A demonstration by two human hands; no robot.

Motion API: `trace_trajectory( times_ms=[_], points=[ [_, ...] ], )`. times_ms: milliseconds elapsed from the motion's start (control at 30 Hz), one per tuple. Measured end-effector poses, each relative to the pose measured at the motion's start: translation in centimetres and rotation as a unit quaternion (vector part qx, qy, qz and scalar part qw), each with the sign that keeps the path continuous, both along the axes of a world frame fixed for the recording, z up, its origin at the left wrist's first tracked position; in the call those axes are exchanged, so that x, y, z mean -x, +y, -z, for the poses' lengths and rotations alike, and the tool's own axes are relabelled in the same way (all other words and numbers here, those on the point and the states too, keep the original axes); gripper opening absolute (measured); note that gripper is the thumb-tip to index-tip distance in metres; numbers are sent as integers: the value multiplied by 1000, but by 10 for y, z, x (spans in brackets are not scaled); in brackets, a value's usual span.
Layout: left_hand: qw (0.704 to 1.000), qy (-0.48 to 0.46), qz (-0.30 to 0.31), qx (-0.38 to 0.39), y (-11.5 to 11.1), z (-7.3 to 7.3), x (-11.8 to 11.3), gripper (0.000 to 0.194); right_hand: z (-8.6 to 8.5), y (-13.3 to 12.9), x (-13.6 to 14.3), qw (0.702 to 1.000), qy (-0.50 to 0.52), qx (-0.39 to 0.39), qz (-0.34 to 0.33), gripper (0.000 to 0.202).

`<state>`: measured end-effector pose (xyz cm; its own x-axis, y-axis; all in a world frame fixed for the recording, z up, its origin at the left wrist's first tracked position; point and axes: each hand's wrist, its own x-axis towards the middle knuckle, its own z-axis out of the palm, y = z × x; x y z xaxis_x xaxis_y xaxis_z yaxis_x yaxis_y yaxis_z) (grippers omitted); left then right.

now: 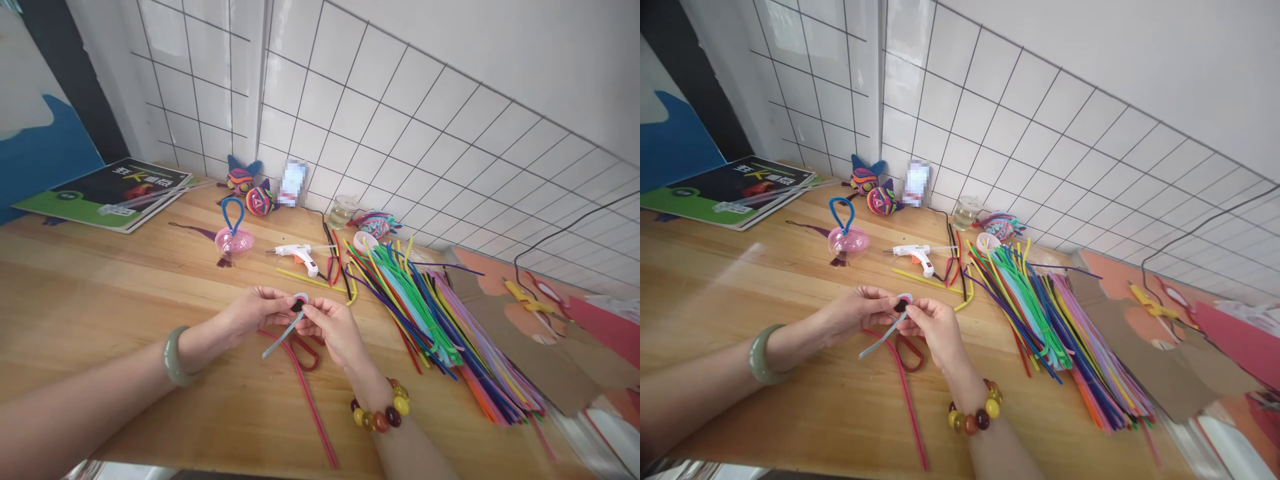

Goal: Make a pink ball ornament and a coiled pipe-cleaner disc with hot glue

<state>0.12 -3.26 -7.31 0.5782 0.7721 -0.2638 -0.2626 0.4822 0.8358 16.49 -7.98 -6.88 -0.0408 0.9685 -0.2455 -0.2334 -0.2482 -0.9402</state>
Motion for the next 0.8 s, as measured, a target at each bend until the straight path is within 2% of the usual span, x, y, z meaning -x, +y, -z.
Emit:
trace_trajectory(
  times_ms=[267,400,800],
  points=[
    [999,-24,13,28,0,1,3,12,-5,0,2,999,-35,-2,13,25],
    [998,-40,33,31,1,0,4,14,-5,1,1,999,-28,0,20,24],
    [997,-50,39,48,-1,0,1,16,-3,0,5,999,-1,8,47,22]
  ],
)
